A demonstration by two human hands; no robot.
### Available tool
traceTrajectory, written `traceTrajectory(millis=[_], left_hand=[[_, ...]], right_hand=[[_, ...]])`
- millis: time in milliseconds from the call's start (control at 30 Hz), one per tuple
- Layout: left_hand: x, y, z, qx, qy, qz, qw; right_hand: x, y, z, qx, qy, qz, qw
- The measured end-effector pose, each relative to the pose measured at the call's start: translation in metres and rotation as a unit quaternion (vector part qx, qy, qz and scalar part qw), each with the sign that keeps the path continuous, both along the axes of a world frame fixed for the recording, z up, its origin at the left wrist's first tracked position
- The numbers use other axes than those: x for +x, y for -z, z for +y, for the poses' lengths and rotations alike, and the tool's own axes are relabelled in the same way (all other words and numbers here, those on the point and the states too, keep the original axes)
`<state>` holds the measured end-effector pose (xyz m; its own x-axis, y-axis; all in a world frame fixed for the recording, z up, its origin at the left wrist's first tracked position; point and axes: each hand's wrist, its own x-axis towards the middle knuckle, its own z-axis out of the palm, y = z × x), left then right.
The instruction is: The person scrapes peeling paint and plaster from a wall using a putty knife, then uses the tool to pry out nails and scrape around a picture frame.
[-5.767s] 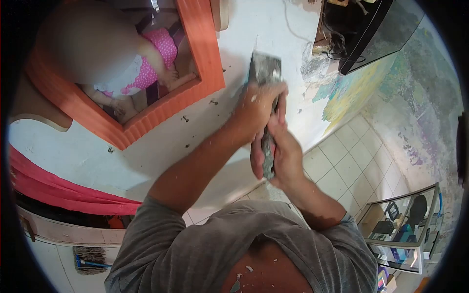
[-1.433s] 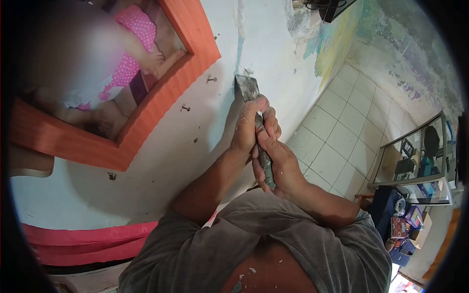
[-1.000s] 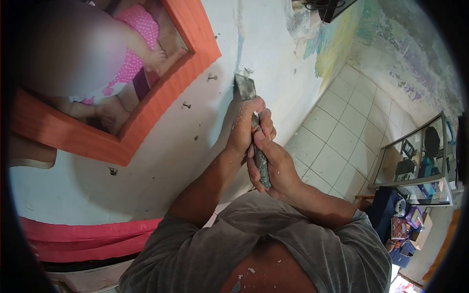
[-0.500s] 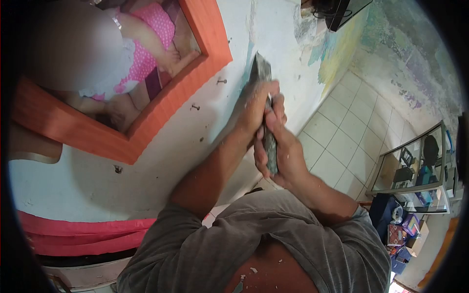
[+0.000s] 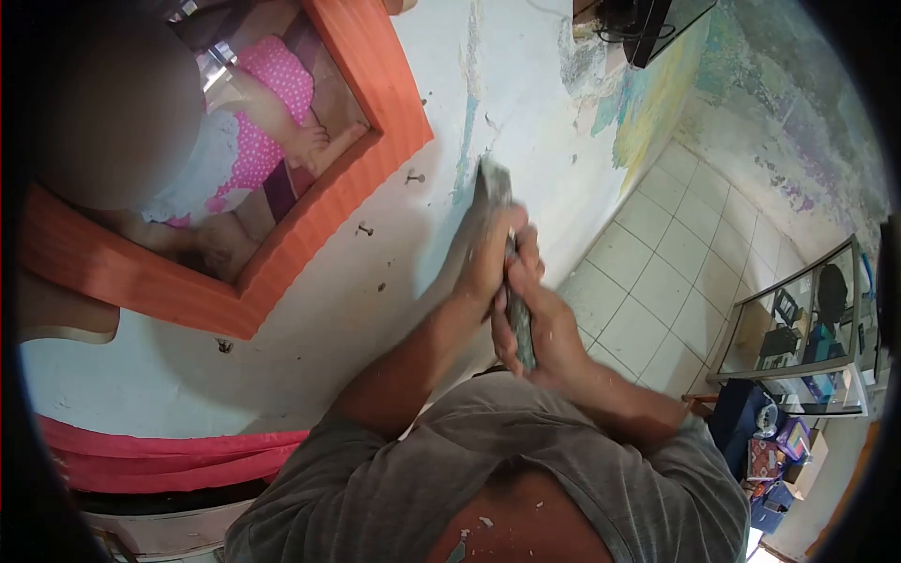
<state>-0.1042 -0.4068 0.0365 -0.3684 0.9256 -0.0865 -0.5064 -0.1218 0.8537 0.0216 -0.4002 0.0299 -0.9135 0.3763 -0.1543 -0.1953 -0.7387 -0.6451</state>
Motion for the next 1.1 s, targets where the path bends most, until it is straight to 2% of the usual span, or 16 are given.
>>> traceTrajectory(millis=[67, 100, 233, 400, 567, 667, 800, 867, 933, 967, 1067, 1100], left_hand=[[-0.014, -0.016, 0.020, -0.056, 0.036, 0.054, 0.996], [-0.012, -0.027, 0.025, -0.050, 0.037, 0.039, 0.997], [0.009, -0.013, 0.014, 0.002, 0.011, -0.024, 1.000], [-0.003, -0.008, 0.022, -0.021, 0.026, -0.002, 0.999], [0.004, -0.006, 0.013, 0.008, 0.026, 0.008, 1.000], [-0.003, -0.016, 0.024, -0.040, 0.004, 0.016, 0.999], [-0.008, -0.031, 0.039, -0.036, 0.038, 0.045, 0.998], [0.003, -0.021, 0.030, -0.045, 0.020, 0.045, 0.998], [0.008, -0.009, 0.022, 0.012, 0.023, -0.006, 1.000], [0.005, -0.008, 0.028, 0.000, 0.003, 0.005, 1.000], [-0.001, -0.047, 0.053, -0.053, 0.010, 0.035, 0.998], [-0.003, -0.038, 0.056, -0.040, 0.026, 0.027, 0.998]], right_hand=[[-0.010, -0.013, 0.018, -0.042, 0.014, 0.004, 0.999], [-0.012, -0.017, 0.023, -0.023, 0.033, 0.009, 0.999], [0.006, -0.008, 0.011, -0.021, 0.014, -0.004, 1.000], [-0.002, -0.005, 0.020, -0.032, 0.022, -0.025, 0.999], [0.006, -0.001, 0.014, -0.024, 0.006, 0.020, 1.000], [-0.004, -0.008, 0.024, -0.035, 0.010, 0.016, 0.999], [-0.008, -0.015, 0.039, -0.034, 0.030, 0.038, 0.998], [0.003, -0.007, 0.025, -0.036, 0.023, 0.027, 0.999], [0.002, -0.007, 0.026, -0.034, 0.016, 0.022, 0.999], [-0.001, -0.010, 0.032, -0.036, 0.014, 0.018, 0.999], [-0.008, -0.017, 0.049, -0.061, 0.025, 0.018, 0.998], [-0.006, -0.018, 0.054, -0.045, 0.022, 0.029, 0.998]])
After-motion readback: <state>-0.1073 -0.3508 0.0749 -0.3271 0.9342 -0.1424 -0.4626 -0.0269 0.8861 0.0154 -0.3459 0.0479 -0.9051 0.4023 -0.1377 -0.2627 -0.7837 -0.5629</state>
